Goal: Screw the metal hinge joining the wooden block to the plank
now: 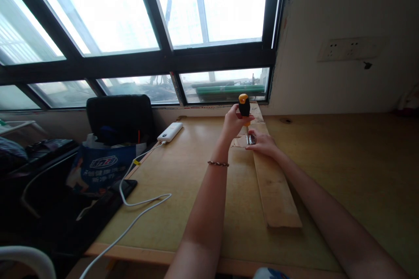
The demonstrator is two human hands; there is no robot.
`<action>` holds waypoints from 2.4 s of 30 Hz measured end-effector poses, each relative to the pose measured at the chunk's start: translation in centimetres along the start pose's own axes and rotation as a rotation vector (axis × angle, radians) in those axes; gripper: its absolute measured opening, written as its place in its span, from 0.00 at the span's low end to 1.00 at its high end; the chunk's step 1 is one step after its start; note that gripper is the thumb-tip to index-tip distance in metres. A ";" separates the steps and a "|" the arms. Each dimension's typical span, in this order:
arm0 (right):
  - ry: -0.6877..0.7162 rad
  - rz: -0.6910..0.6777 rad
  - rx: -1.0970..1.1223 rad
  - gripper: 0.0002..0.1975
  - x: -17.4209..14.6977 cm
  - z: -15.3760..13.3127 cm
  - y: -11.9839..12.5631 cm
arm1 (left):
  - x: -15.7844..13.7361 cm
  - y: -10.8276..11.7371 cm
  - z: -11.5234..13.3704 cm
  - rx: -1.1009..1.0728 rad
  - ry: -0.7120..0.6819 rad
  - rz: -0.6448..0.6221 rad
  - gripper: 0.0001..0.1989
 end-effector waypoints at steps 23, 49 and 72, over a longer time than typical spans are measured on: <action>0.013 0.003 0.020 0.31 0.1 0.2 -0.2 | 0.1 -0.9 0.2 0.152 -0.017 0.102 0.27; 0.012 0.000 0.016 0.31 0.1 0.2 -0.2 | 0.2 -0.4 0.3 0.087 0.052 0.041 0.18; -0.008 -0.007 -0.017 0.32 0.2 0.3 -0.2 | -0.6 0.3 2.5 0.542 0.015 -0.046 0.16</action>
Point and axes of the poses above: each hand's wrist, its own x-axis towards the middle knuckle, its own y-axis out of the back of the hand, z = x × y, the point moved 1 cm from there along x, towards the middle knuckle, and after that the axes turned 2 degrees about -y, right-handed, at the moved point
